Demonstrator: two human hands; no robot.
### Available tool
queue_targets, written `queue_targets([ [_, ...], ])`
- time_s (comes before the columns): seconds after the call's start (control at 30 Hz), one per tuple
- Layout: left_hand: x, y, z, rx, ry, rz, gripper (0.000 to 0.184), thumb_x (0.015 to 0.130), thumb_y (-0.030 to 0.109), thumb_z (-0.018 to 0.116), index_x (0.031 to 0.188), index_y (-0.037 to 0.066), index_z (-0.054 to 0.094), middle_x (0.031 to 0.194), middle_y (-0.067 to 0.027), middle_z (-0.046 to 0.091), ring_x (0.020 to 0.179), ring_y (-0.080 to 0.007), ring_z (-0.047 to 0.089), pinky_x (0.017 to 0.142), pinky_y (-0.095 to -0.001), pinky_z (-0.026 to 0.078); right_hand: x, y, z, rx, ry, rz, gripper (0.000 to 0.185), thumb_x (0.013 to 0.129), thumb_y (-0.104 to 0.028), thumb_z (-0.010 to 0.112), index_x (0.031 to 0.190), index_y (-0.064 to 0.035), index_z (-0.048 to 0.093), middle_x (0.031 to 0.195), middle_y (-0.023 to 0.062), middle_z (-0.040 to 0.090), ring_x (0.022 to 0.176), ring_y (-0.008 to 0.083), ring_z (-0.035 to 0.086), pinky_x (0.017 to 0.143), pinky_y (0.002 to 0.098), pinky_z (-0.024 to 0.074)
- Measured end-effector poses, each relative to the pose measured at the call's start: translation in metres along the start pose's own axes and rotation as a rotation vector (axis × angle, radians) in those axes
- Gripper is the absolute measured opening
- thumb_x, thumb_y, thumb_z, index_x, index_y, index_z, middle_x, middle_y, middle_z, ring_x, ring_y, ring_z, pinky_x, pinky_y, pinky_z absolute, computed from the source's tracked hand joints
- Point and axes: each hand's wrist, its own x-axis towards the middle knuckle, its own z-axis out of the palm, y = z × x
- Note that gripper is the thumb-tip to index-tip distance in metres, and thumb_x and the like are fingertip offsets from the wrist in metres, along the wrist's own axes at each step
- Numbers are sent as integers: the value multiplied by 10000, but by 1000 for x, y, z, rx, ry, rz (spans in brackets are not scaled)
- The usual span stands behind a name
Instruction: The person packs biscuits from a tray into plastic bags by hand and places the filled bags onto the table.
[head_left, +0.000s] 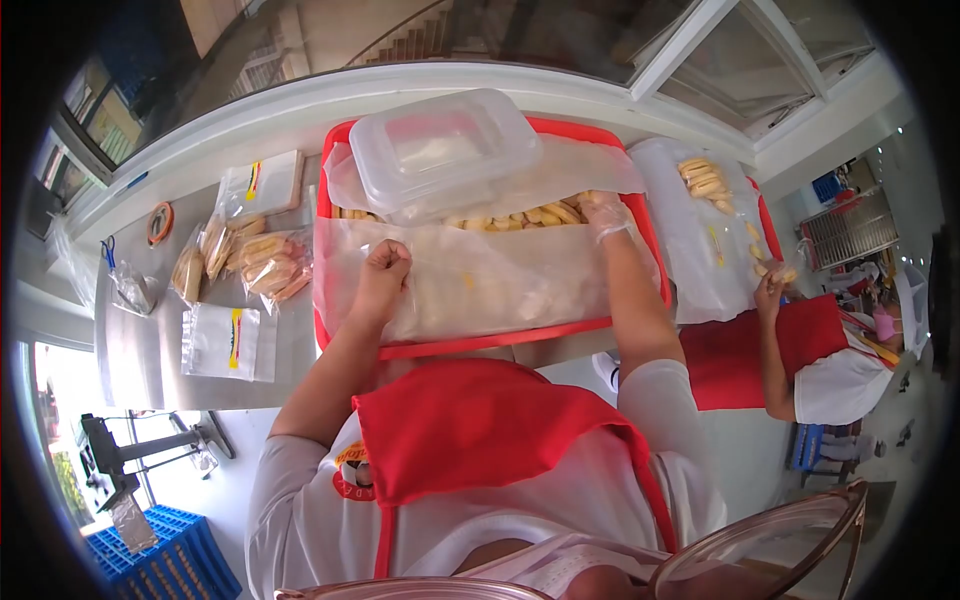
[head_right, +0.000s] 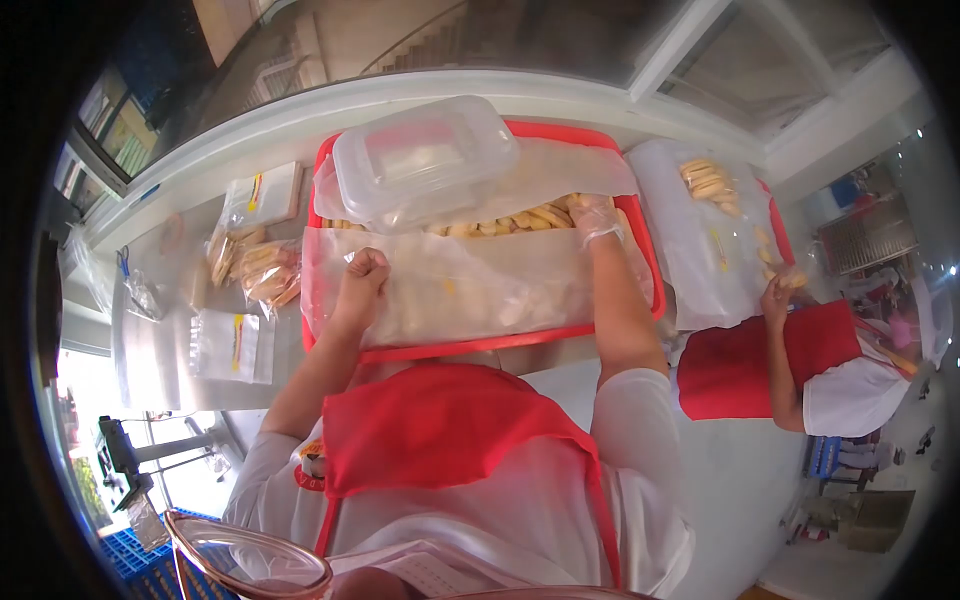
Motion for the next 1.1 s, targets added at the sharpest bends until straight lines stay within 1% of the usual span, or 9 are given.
queue_targets([
  [0.13, 2, 0, 2, -5, 17, 5, 110, 763, -36, 483, 761, 73, 472, 572, 25, 438, 442, -53, 399, 392, -188, 316, -6, -20, -9, -96, 51, -6, 706, 692, -267, 636, 1270, -83, 275, 1163, 207, 465, 1044, 352, 473, 889, 378, 381],
  [0.23, 3, -1, 2, -5, 3, -7, 105, 764, -33, 487, 765, 71, 470, 576, 22, 438, 445, -55, 401, 396, -190, 321, -15, -43, -13, -161, -356, 188, 717, 692, -250, 646, 1279, -80, 271, 1187, 197, 449, 1055, 348, 466, 898, 365, 375],
  [0.5, -2, 6, 4, 149, 47, 48, 194, 756, -20, 485, 941, 22, 447, 577, 16, 411, 449, -66, 399, 398, -203, 324, -5, -41, -18, -178, -230, 168, 546, 741, -159, 591, 1231, -109, 356, 1153, 159, 469, 1004, 305, 496, 874, 335, 396],
  [0.67, 4, -2, 0, 167, 11, 15, 237, 756, -17, 479, 988, 8, 443, 573, 16, 401, 462, -62, 398, 409, -207, 327, -11, -46, -64, -361, -338, 10, 460, 765, -118, 555, 1196, -105, 396, 1111, 147, 489, 979, 273, 509, 857, 326, 408],
  [0.73, 2, 1, 1, 148, 16, -8, 238, 754, -21, 477, 988, 8, 446, 573, 16, 403, 467, -61, 397, 418, -205, 326, -25, -52, -85, -379, -240, -147, 428, 775, -102, 541, 1183, -103, 412, 1094, 142, 497, 969, 260, 514, 851, 322, 413],
  [0.83, 2, 2, 3, 161, 16, -6, 239, 751, -26, 475, 986, 7, 452, 574, 16, 407, 471, -61, 395, 429, -201, 323, -54, -64, -102, -181, 254, -581, 466, 714, -15, 549, 1150, -137, 442, 1012, 100, 543, 901, 266, 538, 793, 357, 440],
  [0.93, 3, 0, 3, 156, 7, -4, 236, 753, -24, 478, 986, 6, 455, 577, 17, 410, 476, -63, 395, 435, -201, 324, -86, -93, -108, 369, 117, -347, 399, 784, -70, 561, 1162, -85, 433, 1099, 99, 491, 997, 211, 492, 865, 326, 391],
  [1.03, 1, 0, 4, 195, -24, -15, 233, 758, -17, 484, 988, 4, 457, 580, 17, 412, 480, -63, 397, 439, -201, 328, -105, -92, -84, 874, -554, 159, 417, 786, -107, 577, 1175, -82, 429, 1125, 120, 481, 1030, 211, 477, 882, 311, 373],
  [1.1, 1, 0, 5, 229, -47, -25, 231, 762, -12, 487, 990, 1, 456, 581, 16, 411, 481, -63, 398, 440, -201, 332, -110, -97, -65, 674, -621, 136, 441, 787, -143, 582, 1189, -73, 416, 1115, 134, 476, 1025, 235, 476, 885, 305, 370],
])
